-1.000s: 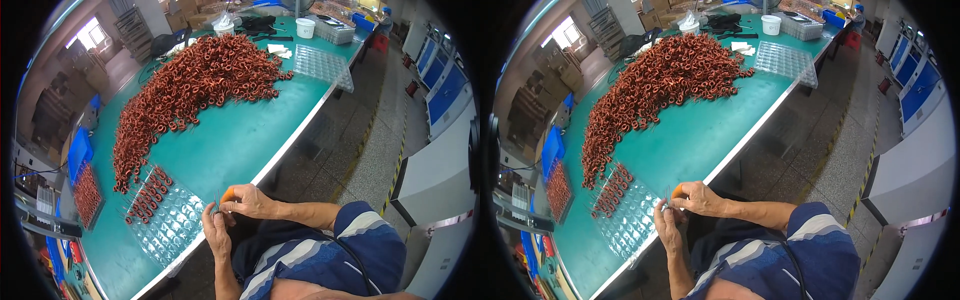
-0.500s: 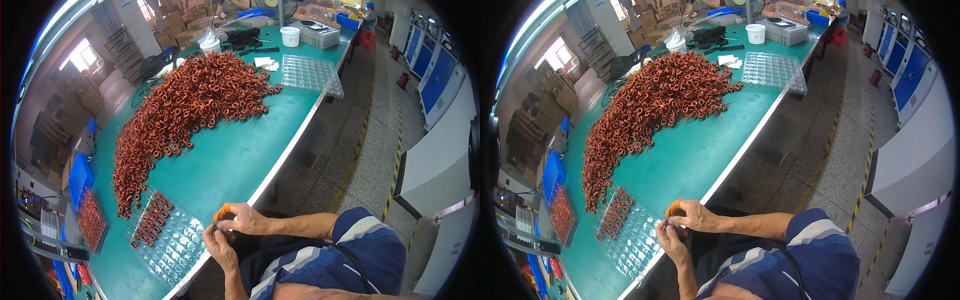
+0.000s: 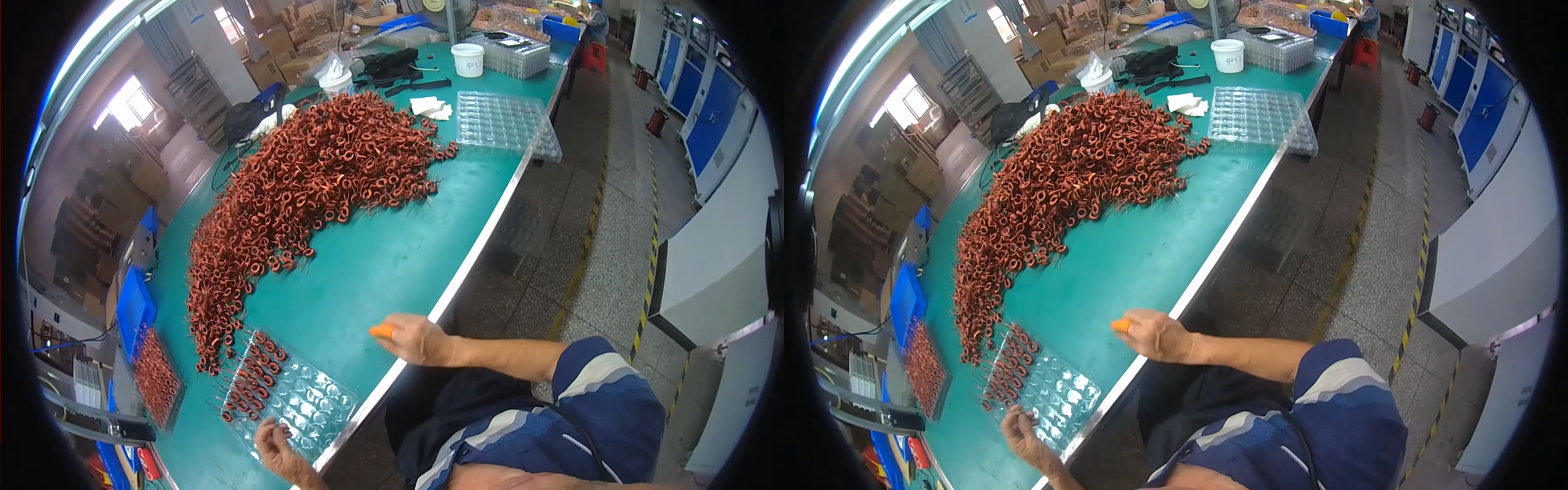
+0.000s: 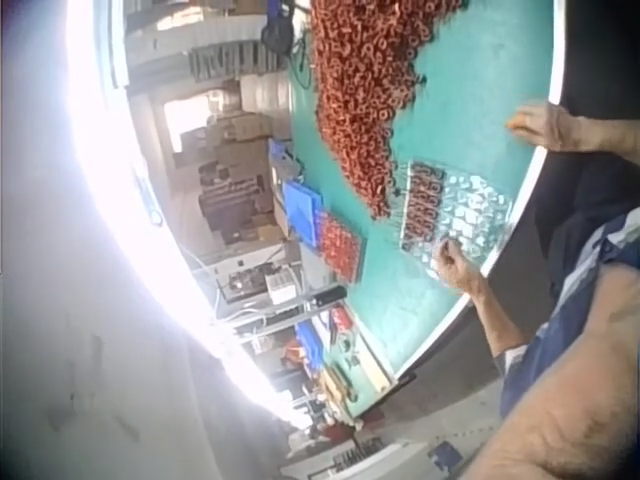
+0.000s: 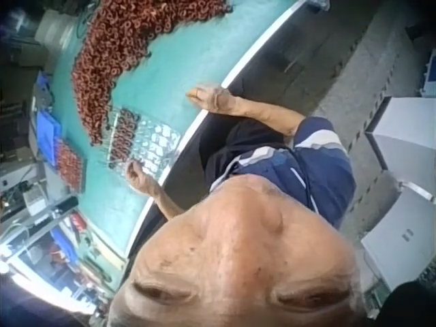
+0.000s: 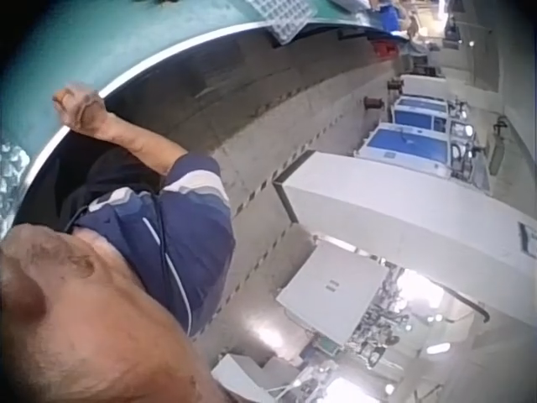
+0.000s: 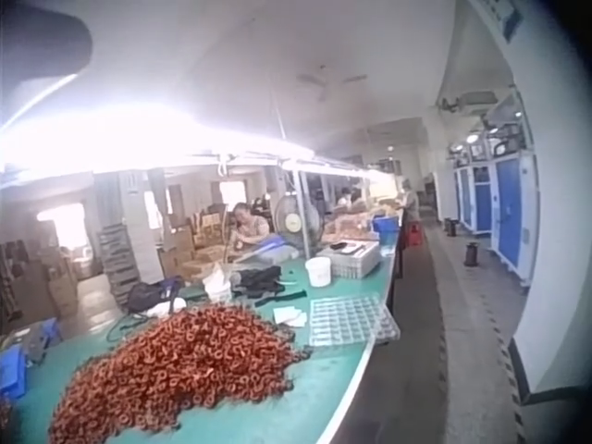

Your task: Manual assembly and sorting of copper coils into trays.

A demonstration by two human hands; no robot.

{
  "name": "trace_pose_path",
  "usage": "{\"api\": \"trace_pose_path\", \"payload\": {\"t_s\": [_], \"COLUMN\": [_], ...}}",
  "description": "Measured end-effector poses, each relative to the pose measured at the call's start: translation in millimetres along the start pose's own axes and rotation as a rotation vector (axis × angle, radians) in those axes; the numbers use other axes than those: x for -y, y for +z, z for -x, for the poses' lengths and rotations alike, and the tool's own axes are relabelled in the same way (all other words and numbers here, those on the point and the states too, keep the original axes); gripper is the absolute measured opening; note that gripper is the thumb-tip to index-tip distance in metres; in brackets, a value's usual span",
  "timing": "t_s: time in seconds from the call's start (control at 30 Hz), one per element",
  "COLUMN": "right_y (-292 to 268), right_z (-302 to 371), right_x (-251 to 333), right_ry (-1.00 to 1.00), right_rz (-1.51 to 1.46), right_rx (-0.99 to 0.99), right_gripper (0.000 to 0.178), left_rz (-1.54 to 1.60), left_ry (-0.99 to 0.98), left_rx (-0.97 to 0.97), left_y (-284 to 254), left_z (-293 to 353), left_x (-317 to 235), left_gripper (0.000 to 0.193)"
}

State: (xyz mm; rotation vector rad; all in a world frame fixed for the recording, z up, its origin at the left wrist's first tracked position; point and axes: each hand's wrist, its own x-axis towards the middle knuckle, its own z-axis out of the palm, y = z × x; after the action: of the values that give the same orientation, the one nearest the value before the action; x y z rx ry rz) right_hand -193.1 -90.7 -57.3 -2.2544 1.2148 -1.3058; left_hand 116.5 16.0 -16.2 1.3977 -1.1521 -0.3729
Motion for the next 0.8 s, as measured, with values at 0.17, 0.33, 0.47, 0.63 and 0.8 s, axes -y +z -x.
{"api": "trace_pose_path", "payload": {"t_s": [0.17, 0.33, 0.47, 0.63, 0.8], "right_y": [0, 3, -8, 12, 7], "right_z": [-6, -5, 5, 2, -4], "right_x": [-2, 5, -3, 6, -19], "right_ry": [-0.095, -0.102, -0.097, -0.129, -0.336], "right_rz": [0.130, 0.069, 0.118, 0.101, 0.331], "right_rx": [0.005, -0.041, -0.067, -0.031, 0.037], "right_gripper": [0.014, 0.014, 0.014, 0.014, 0.023], "left_rz": [-0.412, -0.220, -0.163, -0.308, -0.277], "left_ry": [0.182, 0.004, -0.045, -0.096, -0.098], "left_rx": [-0.082, -0.133, -0.136, -0.282, -0.215], "left_y": [-25, -44, -31, -90, -44], "left_z": [-22, -24, -26, -21, -64], "left_x": [1, 11, 14, 66, 25], "left_gripper": [0.003, 0.011, 0.011, 0.012, 0.017]}}
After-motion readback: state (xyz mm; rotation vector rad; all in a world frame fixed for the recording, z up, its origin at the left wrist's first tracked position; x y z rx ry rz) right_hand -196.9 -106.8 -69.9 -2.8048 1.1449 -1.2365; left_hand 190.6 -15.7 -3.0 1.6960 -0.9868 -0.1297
